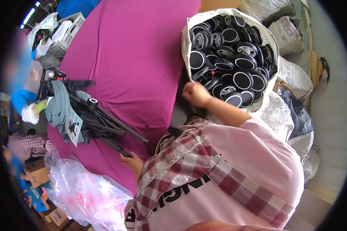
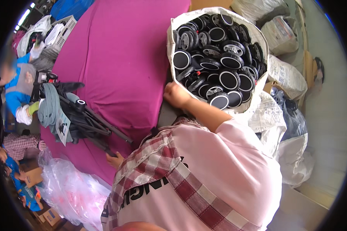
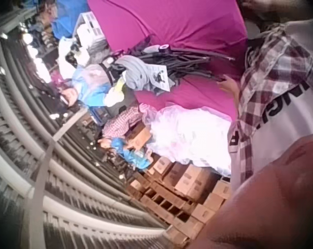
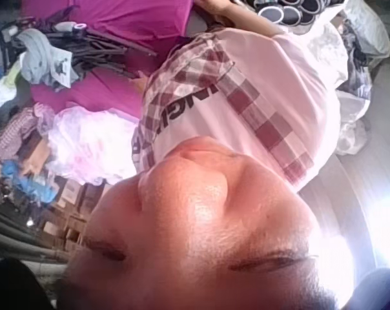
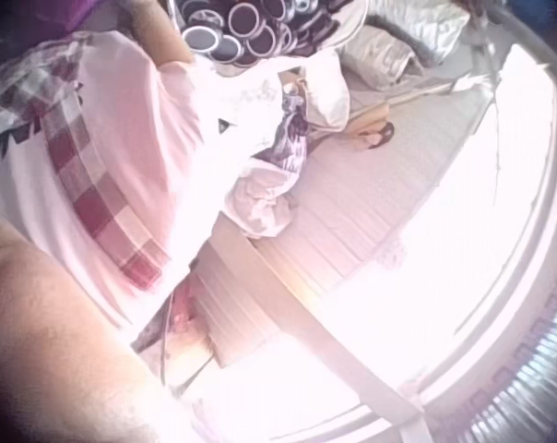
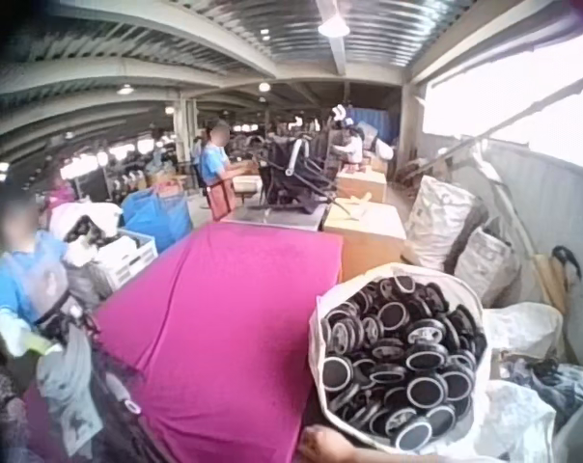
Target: The person assembles multiple baby strollers on a pink-covered table. They attach wheels to the stroller frames, place fabric seats onto the frames, and pack each completed stroller into a clear plastic bag. The process is repeated for several units.
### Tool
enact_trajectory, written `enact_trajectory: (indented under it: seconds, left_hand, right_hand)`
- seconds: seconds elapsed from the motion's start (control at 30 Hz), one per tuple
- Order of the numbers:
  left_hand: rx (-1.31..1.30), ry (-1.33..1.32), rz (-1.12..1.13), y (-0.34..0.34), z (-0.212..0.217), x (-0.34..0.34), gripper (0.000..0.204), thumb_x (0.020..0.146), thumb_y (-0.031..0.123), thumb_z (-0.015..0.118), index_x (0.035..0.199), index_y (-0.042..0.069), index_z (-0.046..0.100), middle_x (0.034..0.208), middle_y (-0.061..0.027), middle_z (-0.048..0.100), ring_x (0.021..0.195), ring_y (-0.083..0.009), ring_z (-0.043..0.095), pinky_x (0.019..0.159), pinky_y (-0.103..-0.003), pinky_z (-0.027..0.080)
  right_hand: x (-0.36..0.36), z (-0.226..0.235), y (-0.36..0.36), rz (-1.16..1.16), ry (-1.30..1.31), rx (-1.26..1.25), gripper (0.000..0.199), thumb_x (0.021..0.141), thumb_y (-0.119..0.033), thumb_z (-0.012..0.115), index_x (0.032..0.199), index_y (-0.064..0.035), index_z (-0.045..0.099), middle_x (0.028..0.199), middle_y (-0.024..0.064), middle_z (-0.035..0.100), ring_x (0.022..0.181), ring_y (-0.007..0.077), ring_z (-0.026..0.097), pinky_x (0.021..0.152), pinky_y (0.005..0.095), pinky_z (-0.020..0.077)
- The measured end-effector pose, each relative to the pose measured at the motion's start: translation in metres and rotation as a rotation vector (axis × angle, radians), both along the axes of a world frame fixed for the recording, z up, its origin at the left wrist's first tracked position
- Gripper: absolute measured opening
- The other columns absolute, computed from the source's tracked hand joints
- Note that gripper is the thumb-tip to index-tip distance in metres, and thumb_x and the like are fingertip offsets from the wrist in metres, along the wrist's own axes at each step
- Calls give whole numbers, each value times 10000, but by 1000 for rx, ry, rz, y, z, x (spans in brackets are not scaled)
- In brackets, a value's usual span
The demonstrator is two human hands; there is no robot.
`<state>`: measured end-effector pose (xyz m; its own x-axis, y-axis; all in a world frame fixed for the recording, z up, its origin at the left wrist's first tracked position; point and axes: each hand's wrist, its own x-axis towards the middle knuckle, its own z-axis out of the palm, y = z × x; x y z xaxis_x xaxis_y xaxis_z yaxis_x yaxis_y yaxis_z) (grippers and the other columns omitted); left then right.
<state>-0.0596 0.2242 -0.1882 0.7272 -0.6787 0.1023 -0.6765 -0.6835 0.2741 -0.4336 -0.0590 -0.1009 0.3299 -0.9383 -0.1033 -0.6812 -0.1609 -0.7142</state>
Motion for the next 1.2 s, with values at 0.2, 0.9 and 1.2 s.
enact_trajectory:
  seconds: [0.2,0.9,1.2]
  left_hand:
    - [-251,14,-334,-89,80,-67,479,888,105,620,1349,29,515,1437,-244,427,1327,-427,413,1096,-534,325]
    - [53,368,-200,-103,66,-211,413,916,160,616,1301,40,530,1418,-271,400,1350,-428,382,1125,-476,320]
    - [-155,449,137,-2,43,-191,398,918,147,615,1295,46,534,1384,-262,429,1252,-428,479,994,-470,449]
  right_hand:
    - [-168,54,-88,-483,419,-480,359,771,-211,769,1101,-140,645,1274,126,564,1203,354,521,985,528,449]
    - [-101,-64,-330,-282,-925,370,393,868,-189,720,1181,44,671,1000,127,729,886,162,664,785,312,528]
    - [-67,-37,-256,-314,-138,-193,698,729,-360,770,1240,29,497,1140,283,643,1086,412,634,953,427,481]
